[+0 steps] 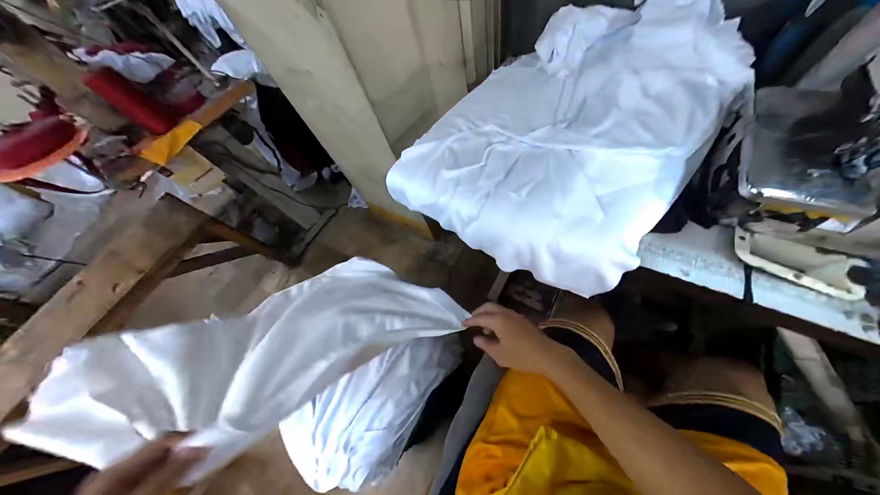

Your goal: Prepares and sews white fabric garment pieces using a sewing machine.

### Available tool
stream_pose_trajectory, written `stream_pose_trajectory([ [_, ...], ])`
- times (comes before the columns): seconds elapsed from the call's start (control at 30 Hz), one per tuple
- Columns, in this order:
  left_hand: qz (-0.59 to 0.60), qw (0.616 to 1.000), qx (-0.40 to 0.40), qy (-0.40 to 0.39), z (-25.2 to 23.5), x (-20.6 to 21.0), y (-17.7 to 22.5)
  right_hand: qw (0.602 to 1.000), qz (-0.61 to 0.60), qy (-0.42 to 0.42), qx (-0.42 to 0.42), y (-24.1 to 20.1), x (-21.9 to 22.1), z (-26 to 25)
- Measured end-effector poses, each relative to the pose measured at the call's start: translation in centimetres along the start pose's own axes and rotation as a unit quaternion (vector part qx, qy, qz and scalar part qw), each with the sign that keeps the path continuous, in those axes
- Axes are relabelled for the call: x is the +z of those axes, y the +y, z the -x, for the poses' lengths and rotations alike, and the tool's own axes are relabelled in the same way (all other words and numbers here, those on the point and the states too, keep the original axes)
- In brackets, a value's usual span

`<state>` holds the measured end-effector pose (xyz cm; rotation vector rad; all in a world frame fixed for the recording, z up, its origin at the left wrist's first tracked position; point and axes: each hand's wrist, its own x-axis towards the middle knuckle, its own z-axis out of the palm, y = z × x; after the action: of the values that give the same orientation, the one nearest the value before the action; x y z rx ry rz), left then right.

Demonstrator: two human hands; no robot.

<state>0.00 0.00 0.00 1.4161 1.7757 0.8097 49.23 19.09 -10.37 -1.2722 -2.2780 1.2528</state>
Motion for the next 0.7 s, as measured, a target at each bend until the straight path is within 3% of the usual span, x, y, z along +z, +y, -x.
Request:
stream_pose_trajectory([
  [0.03, -0.044, 0.995, -0.059, -0.067, -0.1, 1.6, -2.8, 0.998, -0.019, -0.054, 0.037, 1.2, 0.9, 0.9],
  [0.1, -0.131, 0.968, -0.146, -0.156, -1.2, 6.1, -8.6, 0.992, -0.073, -0.079, 0.069, 2.9, 1.3, 3.9],
  [0.2, -0.254, 0.905, -0.219, -0.262, -3.5, 11.6, -15.5, 0.983, -0.165, 0.024, 0.075, 4.2, -0.6, 9.2],
  [0.27, -0.295, 0.894, -0.186, -0.282, -7.7, 13.2, -15.4, 0.971, -0.198, 0.093, 0.097, 4.4, -2.4, 11.9],
  [0.33, -0.302, 0.919, -0.092, -0.235, -13.7, 15.1, -9.6, 0.962, -0.208, 0.125, 0.123, 4.6, -3.7, 13.7],
  [0.43, -0.291, 0.936, 0.149, -0.128, -21.4, 20.0, 5.1, 0.958, -0.227, 0.147, 0.098, 4.2, -4.5, 14.6],
  [0.57, -0.194, 0.868, 0.444, -0.107, -22.6, 29.4, 23.9, 0.953, -0.258, 0.158, 0.024, 3.3, -4.7, 15.4],
  [0.63, -0.161, 0.819, 0.533, -0.139, -21.5, 34.5, 29.4, 0.950, -0.258, 0.178, 0.018, 3.6, -4.9, 16.5],
  [0.7, -0.215, 0.770, 0.582, -0.149, -21.3, 38.3, 31.8, 0.945, -0.248, 0.209, 0.040, 4.3, -5.1, 18.0],
])
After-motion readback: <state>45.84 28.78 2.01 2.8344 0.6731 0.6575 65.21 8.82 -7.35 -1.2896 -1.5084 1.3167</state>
